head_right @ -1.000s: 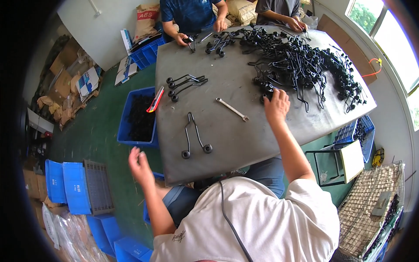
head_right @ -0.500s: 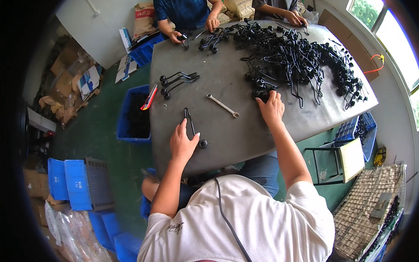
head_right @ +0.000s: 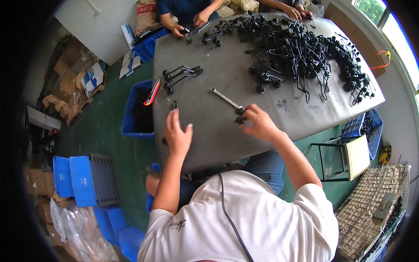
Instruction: Assembling complex metal and plastic components at a factory workbench.
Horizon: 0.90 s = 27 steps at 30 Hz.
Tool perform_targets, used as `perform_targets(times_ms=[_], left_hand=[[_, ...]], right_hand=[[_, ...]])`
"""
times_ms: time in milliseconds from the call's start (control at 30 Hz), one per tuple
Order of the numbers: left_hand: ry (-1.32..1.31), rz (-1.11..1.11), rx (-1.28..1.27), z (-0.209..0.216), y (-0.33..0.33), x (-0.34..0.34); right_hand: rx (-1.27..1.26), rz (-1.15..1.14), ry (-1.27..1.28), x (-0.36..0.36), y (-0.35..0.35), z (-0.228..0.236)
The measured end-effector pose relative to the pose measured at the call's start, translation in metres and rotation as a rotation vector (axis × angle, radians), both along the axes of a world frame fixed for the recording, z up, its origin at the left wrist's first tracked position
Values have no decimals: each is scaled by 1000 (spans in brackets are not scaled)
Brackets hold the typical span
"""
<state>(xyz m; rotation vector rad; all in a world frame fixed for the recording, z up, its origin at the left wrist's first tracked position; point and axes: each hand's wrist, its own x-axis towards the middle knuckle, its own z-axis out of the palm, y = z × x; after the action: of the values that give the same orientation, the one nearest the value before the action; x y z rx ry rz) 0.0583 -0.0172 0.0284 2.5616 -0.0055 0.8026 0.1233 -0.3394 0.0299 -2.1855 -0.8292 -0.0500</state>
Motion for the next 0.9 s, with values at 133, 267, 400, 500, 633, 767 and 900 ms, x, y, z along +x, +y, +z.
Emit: perform_targets(times_ms=[133, 267, 400, 500, 633, 767, 900], left_hand=[[100, -501, 104, 5, -50, -2], [152, -444, -5, -25, -66, 0], [104, -393, 30, -22, -71, -1], [158, -333, 61, -25, -78, 1], [85, -301, -98, -31, -77, 6], [108, -277, -69, -23, -79, 9], [113, -239, -49, -23, -79, 12]], right_hand=[[-16, 297, -165, -9, 37, -4], [-38, 75, -274, 6, 51, -12], [-166, -135, -446, 37, 47, -33], [-49, -294, -307, 40, 40, -33], [-155, -85, -117, 4, 65, -28], [43, -38, 31, -3, 57, -25], [189, 15, 73, -7, 52, -4]])
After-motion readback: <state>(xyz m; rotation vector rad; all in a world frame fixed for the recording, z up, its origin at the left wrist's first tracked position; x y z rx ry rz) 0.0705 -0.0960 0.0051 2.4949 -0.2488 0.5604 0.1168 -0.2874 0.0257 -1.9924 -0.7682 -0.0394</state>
